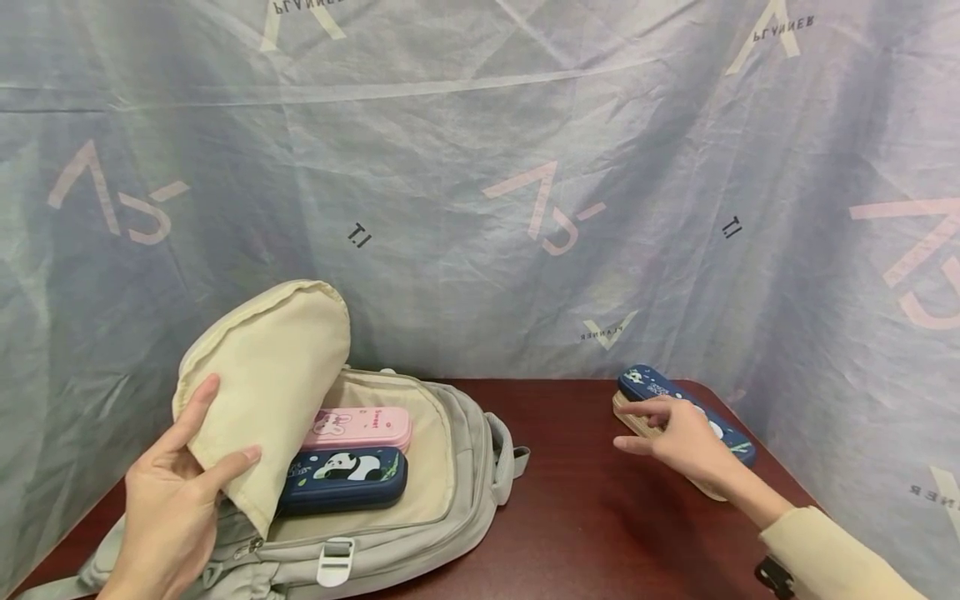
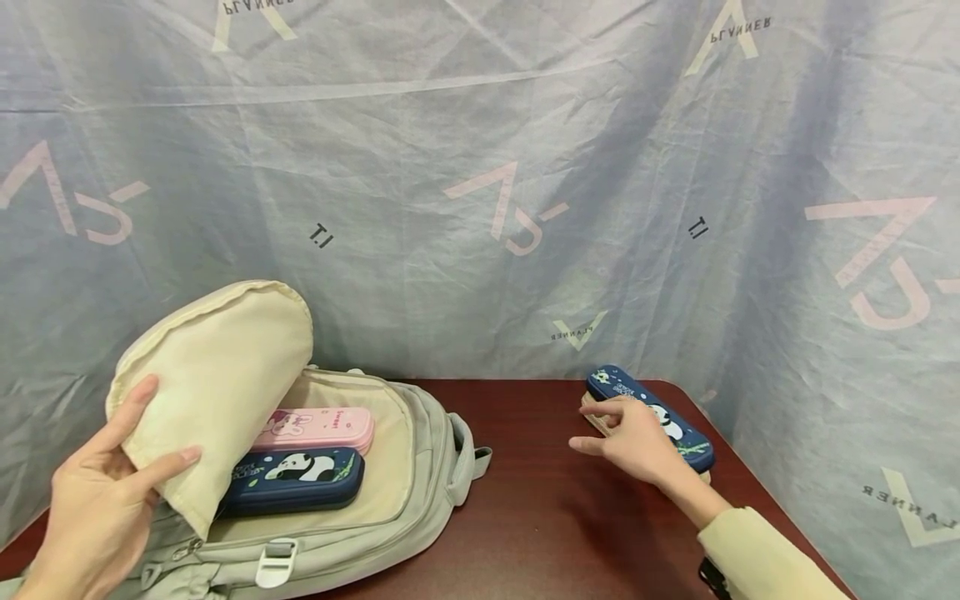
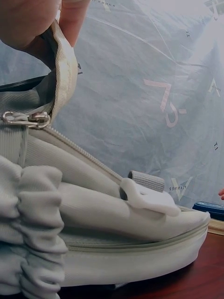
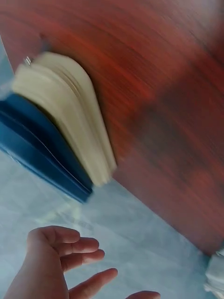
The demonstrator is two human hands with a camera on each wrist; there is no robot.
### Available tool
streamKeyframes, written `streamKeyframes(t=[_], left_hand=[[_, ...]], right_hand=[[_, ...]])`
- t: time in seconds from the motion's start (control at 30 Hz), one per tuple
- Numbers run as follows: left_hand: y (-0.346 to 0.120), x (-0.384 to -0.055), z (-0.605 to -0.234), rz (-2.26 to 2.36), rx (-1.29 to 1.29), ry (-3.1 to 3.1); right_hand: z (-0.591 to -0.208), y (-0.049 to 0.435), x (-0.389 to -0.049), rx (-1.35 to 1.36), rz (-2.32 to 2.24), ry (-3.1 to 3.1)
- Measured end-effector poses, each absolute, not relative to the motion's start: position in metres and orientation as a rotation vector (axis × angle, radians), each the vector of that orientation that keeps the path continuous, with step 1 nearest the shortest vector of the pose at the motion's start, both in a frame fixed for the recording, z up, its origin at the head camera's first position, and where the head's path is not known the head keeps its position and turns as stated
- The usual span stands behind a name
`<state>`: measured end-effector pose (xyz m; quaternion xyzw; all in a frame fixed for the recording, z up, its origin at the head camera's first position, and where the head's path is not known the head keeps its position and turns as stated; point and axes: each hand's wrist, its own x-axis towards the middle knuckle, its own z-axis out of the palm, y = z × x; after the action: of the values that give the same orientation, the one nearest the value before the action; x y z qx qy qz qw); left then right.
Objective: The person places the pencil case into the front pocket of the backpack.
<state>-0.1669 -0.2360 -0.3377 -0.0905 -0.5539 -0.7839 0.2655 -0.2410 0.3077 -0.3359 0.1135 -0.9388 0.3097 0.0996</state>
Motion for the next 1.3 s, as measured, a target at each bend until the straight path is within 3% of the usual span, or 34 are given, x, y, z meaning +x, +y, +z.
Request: streamKeyframes(t=[0.53, 1.3], left_hand=[[-0.235, -0.166, -0.336, -2.103, -0.230, -1.521], [-0.235, -0.164, -0.336, -2.112, -0.254, -1.508]], right_hand=[[-0.345, 0.383, -0.237, 0.330, 0.730, -2.714], [-0.367, 0.458, -0.243, 0.324, 1.211, -2.934]])
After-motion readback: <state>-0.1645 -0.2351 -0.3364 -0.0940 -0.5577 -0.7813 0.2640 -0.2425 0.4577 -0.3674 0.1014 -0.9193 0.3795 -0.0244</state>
